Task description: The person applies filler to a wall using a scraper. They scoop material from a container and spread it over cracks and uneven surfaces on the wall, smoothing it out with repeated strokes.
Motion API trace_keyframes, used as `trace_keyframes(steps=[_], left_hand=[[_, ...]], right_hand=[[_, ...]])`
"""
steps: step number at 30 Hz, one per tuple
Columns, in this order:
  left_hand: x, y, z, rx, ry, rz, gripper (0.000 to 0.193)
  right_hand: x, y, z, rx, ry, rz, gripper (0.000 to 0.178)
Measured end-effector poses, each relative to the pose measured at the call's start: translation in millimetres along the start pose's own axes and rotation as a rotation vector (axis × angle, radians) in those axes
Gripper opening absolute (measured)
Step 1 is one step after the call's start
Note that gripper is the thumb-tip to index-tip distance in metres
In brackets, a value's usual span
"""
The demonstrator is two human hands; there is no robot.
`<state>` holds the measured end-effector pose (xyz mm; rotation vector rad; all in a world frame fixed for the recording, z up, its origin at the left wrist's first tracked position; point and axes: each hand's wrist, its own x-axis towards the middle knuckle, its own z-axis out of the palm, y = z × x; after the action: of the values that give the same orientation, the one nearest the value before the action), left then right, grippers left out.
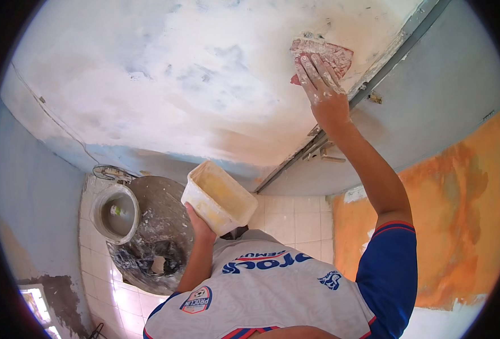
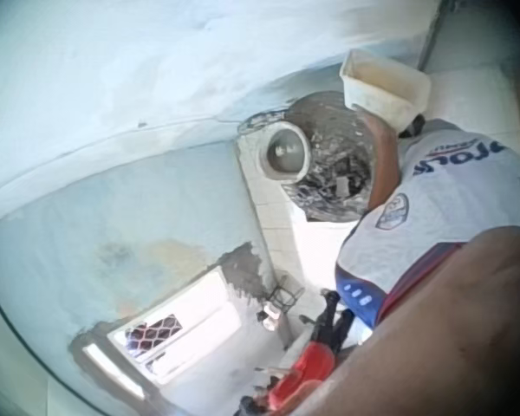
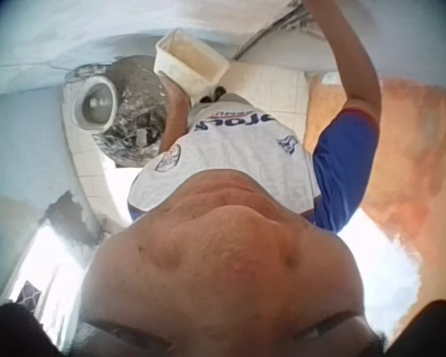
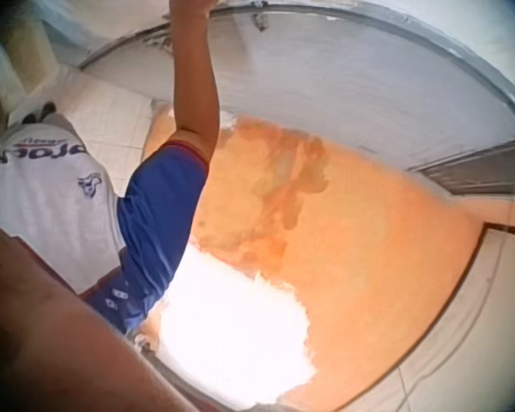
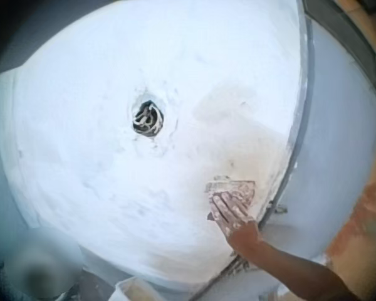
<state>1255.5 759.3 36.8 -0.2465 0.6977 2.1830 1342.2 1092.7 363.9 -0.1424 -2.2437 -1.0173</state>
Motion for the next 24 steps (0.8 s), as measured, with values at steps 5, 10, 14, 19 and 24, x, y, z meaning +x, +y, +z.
trace_keyframes(steps=[5, 10, 14, 19, 24], left_hand=[[0.3, -2.0, 15.8, 0.085, 0.054, 0.038, 0.075], [4.0, -2.3, 11.5, 0.026, 0.016, 0.012, 0.075], [12.6, 1.4, 14.5, 0.032, 0.026, -0.009, 0.075], [15.3, 5.5, 7.0, -0.056, -0.031, 0.004, 0.075], [15.7, 4.9, 10.8, 0.038, 0.003, -0.009, 0.076]], right_hand=[[0.1, -4.6, -13.5, 0.098, 0.048, 0.016, 0.044], [15.4, 0.7, -17.3, 0.127, 0.24, 0.079, 0.041], [-1.1, -11.3, 8.3, 0.119, 0.071, -0.01, 0.042], [20.4, -12.1, -25.7, 0.269, 0.427, 0.195, 0.053], [-2.8, -16.6, 31.1, 0.071, 0.219, 0.188, 0.049]])
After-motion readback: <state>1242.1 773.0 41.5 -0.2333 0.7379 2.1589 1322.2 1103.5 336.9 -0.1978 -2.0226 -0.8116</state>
